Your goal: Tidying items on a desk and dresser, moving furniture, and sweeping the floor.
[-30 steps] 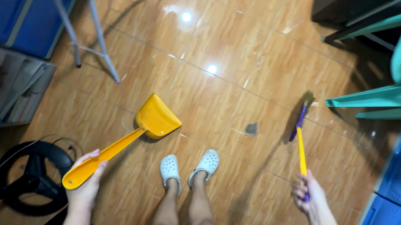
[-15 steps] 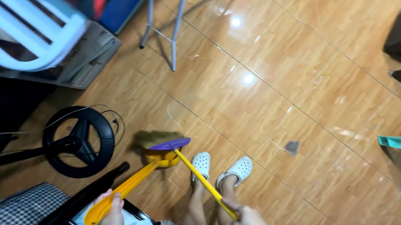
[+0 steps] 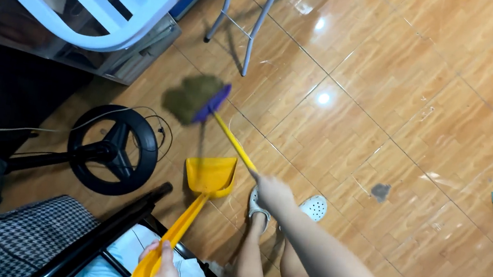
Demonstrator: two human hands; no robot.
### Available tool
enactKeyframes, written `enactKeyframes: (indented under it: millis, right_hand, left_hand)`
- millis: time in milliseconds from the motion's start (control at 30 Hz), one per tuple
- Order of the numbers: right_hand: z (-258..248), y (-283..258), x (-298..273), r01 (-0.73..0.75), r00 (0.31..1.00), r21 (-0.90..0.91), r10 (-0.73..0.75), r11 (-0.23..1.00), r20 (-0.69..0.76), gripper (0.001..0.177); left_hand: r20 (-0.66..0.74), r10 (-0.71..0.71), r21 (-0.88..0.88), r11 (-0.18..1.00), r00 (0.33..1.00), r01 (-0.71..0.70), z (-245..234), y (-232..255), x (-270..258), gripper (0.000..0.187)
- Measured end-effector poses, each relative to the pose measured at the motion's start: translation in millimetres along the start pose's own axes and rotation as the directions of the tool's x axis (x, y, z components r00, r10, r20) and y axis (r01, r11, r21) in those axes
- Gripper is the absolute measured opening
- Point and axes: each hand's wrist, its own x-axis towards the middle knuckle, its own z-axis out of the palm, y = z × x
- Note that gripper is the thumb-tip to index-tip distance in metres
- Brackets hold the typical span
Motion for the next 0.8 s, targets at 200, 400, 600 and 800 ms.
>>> enactKeyframes:
  millis: [200,400,600,800]
  right_hand:
    - [-83.9,74.1,-210.3,-0.419,0.889,0.458,0.251,0.784,0.383,0.076]
    - [-169.6,154.9,-175.0,-0.462,0.854,0.541,0.518,0.703,0.056,0.067]
    - [-33.7,153.7,-75.8,-0.518,0.749,0.72,0.652,0.461,0.122,0.084]
    - [130.3,112.3,-262.6,-0.426,0.846,0.9,0.309,-0.098,0.434,0.076]
  left_hand:
    - [0.053,0.017,-0.002,1.0,0.998,-0.017,8.0,8.1,9.7,0.017]
    - [0.276,0.206,-0.059,0.979,0.939,-0.197,9.1,-7.9,35.8,0.024]
    - [0.489,0.23,0.107,0.942,0.842,-0.319,40.4,79.0,16.9,0.024]
    - [0.618,0.339,-0.041,0.915,0.709,-0.402,81.9,104.8,5.4,0.025]
